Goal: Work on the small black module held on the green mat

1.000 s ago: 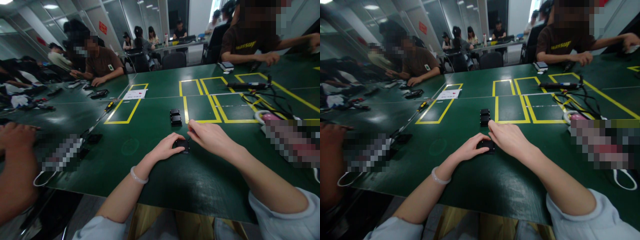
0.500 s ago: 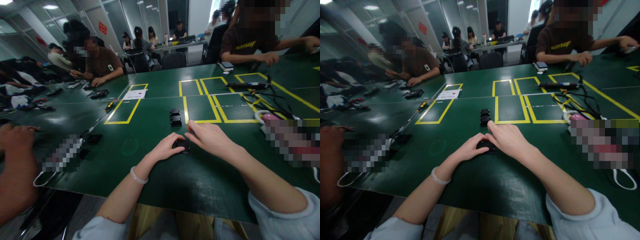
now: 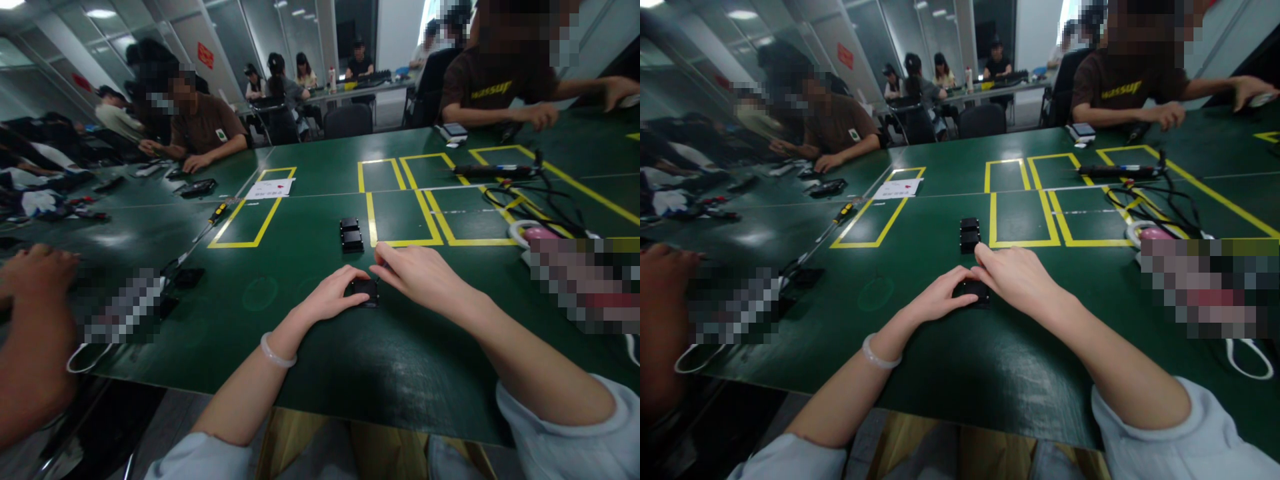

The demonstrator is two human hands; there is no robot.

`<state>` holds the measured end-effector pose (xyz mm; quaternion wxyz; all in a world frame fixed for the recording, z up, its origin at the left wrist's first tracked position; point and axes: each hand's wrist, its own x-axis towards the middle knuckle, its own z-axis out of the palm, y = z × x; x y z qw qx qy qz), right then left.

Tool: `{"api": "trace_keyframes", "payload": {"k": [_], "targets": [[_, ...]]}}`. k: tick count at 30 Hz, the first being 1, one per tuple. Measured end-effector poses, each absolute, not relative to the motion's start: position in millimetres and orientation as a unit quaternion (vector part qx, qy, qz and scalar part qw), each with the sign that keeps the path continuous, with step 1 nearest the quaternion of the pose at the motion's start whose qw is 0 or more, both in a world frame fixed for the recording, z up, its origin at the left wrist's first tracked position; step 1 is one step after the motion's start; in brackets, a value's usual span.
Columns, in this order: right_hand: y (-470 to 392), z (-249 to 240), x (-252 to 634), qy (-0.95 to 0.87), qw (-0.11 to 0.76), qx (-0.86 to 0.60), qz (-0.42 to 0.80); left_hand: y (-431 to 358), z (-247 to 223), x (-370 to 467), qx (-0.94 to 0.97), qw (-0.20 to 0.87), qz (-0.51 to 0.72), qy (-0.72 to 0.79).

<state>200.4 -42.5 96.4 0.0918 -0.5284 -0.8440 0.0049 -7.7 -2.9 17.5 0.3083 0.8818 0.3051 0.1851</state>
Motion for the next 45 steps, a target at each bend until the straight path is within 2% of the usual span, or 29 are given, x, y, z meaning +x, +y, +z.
{"api": "trace_keyframes", "payload": {"k": [9,16,24,31,37,45], "targets": [[-44.7,98.9,201.0,-0.843,0.107,-0.527,0.015,-3.2,17.9,-7.6,0.882,0.308,0.184,0.306],[-41.1,96.3,201.4,-0.840,0.082,-0.536,-0.007,-3.4,18.5,-7.8,0.879,0.313,0.183,0.308],[-44.3,97.7,202.7,-0.845,0.112,-0.522,0.013,-3.2,17.3,-8.3,0.882,0.306,0.188,0.304],[-40.8,95.2,202.6,-0.842,0.085,-0.532,-0.012,-3.3,18.7,-7.9,0.882,0.309,0.182,0.307],[-45.2,98.1,202.1,-0.844,0.109,-0.526,0.010,-2.9,16.7,-8.3,0.883,0.305,0.188,0.301],[-42.2,96.8,201.9,-0.841,0.078,-0.535,-0.012,-3.0,17.9,-8.2,0.885,0.306,0.182,0.301]]}}
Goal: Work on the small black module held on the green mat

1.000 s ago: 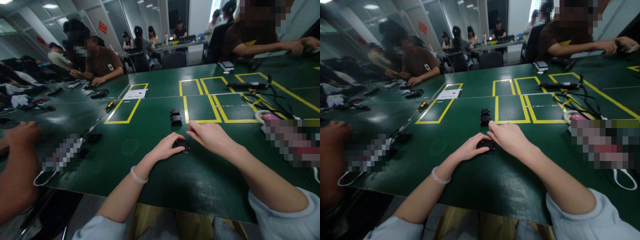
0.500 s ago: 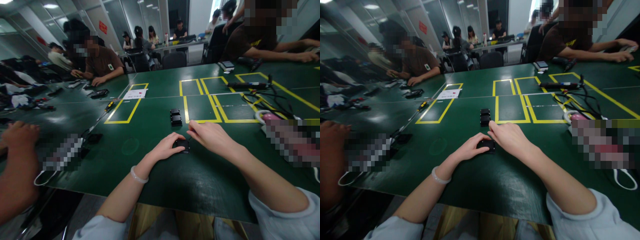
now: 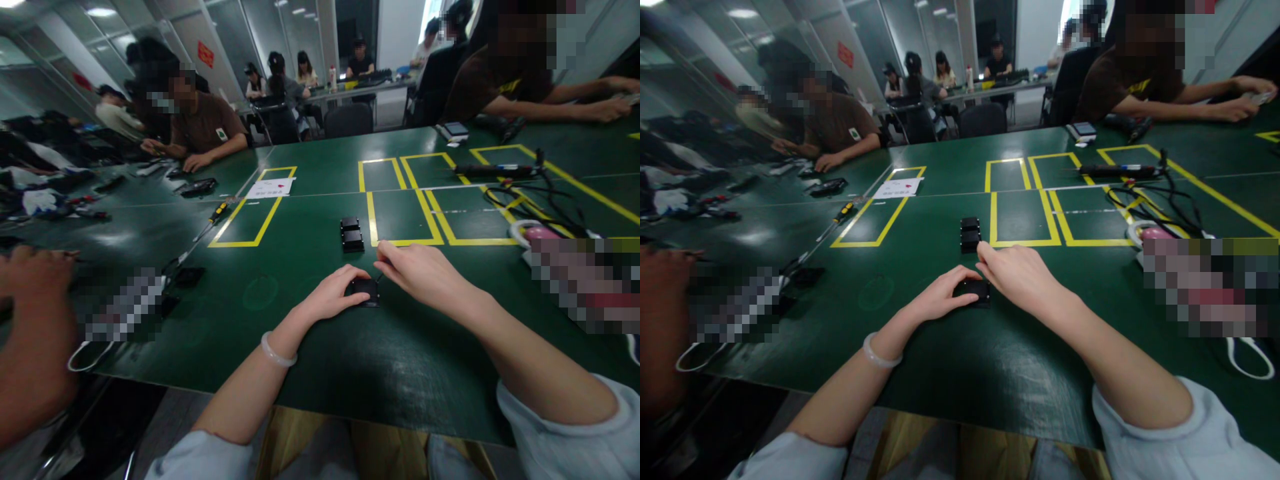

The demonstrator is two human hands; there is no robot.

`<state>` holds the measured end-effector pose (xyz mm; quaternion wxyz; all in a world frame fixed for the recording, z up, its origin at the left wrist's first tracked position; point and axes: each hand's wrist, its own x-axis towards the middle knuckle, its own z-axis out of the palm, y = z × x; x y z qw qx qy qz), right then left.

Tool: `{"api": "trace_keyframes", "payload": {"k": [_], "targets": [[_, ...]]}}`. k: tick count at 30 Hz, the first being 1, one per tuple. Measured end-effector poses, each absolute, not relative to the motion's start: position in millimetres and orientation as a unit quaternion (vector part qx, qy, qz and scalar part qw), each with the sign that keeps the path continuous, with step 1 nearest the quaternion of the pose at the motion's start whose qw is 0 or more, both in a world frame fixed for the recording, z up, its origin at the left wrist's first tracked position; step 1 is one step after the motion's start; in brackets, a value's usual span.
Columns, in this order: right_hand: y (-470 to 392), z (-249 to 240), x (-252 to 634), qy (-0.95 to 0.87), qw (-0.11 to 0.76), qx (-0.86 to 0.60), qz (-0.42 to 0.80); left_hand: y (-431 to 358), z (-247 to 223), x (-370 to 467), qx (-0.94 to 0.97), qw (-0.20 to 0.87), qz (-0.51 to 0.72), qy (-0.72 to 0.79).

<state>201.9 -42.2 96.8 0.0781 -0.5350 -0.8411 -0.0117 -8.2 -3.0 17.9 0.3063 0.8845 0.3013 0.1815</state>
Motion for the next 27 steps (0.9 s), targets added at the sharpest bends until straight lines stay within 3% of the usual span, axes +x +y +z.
{"api": "trace_keyframes", "payload": {"k": [21,27], "targets": [[-44.7,97.8,201.3,-0.841,0.116,-0.529,0.009,-2.9,17.1,-8.8,0.884,0.304,0.185,0.304],[-41.1,94.5,202.1,-0.842,0.088,-0.532,-0.003,-2.5,16.0,-8.6,0.885,0.304,0.185,0.301]]}}
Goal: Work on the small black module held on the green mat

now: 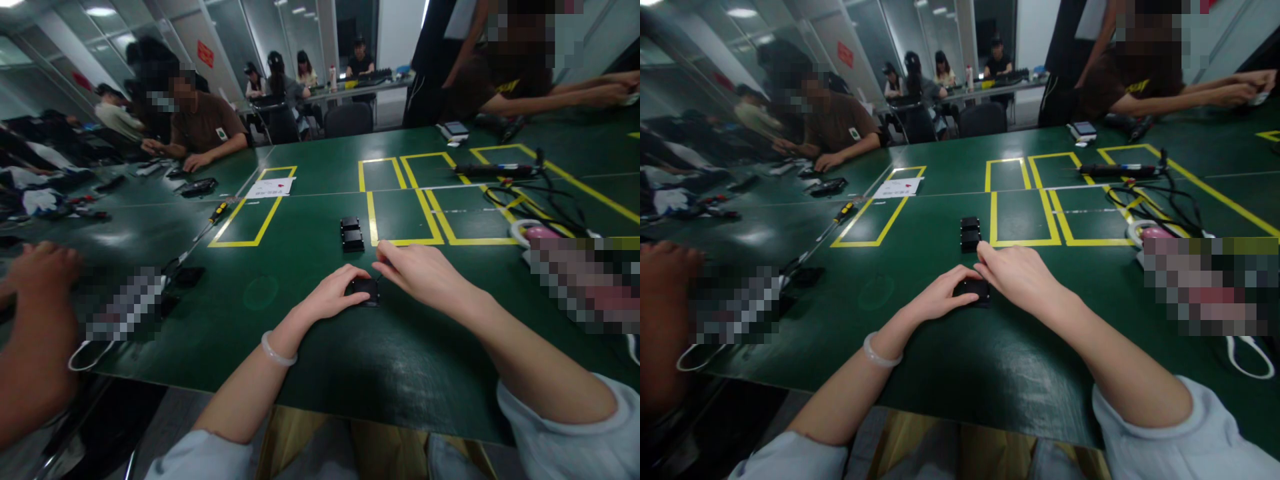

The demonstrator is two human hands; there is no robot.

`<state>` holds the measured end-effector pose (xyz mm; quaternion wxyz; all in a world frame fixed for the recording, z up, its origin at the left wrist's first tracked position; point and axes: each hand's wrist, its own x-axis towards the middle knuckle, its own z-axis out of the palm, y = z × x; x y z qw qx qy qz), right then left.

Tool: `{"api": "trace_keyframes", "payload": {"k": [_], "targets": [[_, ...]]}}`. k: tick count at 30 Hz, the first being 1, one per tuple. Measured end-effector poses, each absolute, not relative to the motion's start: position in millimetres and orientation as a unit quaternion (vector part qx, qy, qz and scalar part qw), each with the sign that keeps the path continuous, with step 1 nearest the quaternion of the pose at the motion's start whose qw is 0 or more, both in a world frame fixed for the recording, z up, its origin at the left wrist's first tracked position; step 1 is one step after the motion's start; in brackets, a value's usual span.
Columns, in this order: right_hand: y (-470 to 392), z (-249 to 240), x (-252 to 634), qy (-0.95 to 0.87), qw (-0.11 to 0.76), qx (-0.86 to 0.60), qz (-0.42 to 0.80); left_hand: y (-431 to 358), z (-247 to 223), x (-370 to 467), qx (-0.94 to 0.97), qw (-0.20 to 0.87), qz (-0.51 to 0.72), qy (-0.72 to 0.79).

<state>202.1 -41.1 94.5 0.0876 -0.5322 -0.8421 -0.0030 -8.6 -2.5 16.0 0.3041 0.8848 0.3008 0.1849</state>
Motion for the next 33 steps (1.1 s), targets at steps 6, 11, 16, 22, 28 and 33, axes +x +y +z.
{"api": "trace_keyframes", "payload": {"k": [6,11,16,22,28,33], "targets": [[-41.6,92.3,205.2,-0.849,0.115,-0.516,0.006,-2.8,17.2,-8.6,0.884,0.307,0.183,0.302],[-42.2,95.5,203.0,-0.843,0.106,-0.527,0.002,-2.8,17.1,-8.2,0.883,0.308,0.183,0.301],[-40.8,95.0,202.5,-0.841,0.083,-0.534,-0.016,-3.2,18.5,-8.0,0.883,0.311,0.180,0.301],[-43.9,97.5,202.8,-0.842,0.119,-0.526,0.019,-3.5,18.6,-8.0,0.883,0.306,0.181,0.308],[-41.9,95.7,202.1,-0.840,0.092,-0.534,0.004,-2.9,17.4,-8.0,0.884,0.307,0.181,0.303],[-40.6,92.6,204.0,-0.844,0.101,-0.527,0.005,-3.1,18.1,-8.5,0.883,0.310,0.180,0.302]]}}
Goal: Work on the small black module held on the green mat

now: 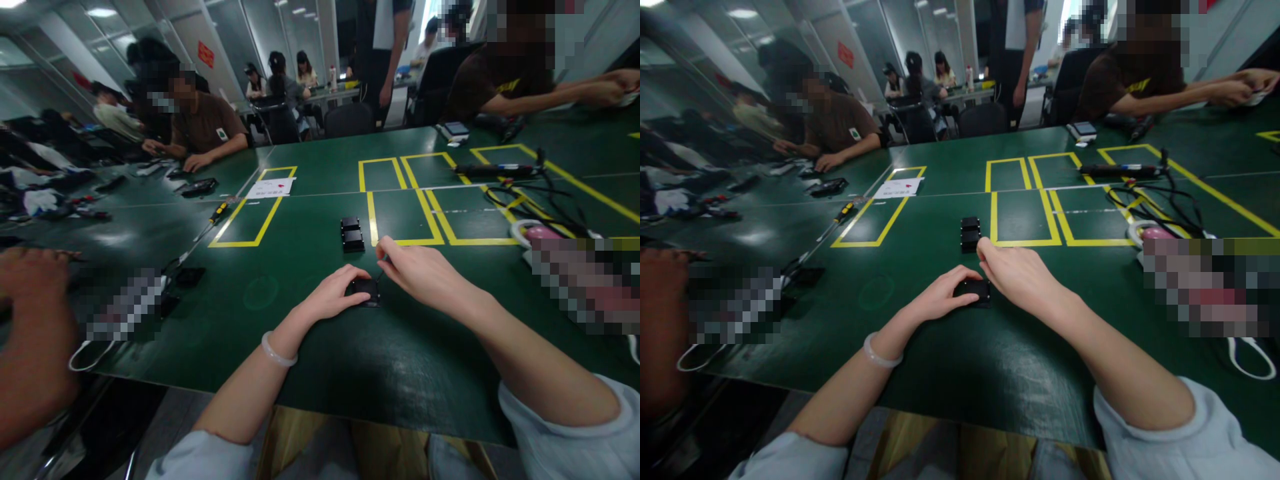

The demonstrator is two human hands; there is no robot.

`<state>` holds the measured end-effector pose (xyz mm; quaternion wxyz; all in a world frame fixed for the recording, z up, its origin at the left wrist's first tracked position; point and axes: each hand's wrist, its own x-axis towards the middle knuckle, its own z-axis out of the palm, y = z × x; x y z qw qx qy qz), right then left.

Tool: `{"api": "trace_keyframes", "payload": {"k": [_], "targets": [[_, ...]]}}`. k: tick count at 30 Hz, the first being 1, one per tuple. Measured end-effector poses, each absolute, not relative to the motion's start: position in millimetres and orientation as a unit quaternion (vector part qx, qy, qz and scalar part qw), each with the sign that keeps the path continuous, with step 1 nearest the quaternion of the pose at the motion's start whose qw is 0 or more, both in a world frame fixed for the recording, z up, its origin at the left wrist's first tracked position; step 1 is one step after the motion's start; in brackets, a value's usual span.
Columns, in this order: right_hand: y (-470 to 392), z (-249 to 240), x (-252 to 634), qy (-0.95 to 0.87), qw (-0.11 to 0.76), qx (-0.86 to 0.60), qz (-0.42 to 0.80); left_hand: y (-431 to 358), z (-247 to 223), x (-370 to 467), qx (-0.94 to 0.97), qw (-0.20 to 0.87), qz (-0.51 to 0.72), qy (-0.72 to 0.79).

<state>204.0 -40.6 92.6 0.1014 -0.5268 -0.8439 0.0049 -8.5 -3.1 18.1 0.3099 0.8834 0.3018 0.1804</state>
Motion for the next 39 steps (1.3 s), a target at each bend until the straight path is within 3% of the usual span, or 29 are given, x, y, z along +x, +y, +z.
{"api": "trace_keyframes", "payload": {"k": [39], "targets": [[-40.8,94.7,201.1,-0.843,0.096,-0.529,-0.006,-3.4,19.2,-8.0,0.883,0.307,0.181,0.305]]}}
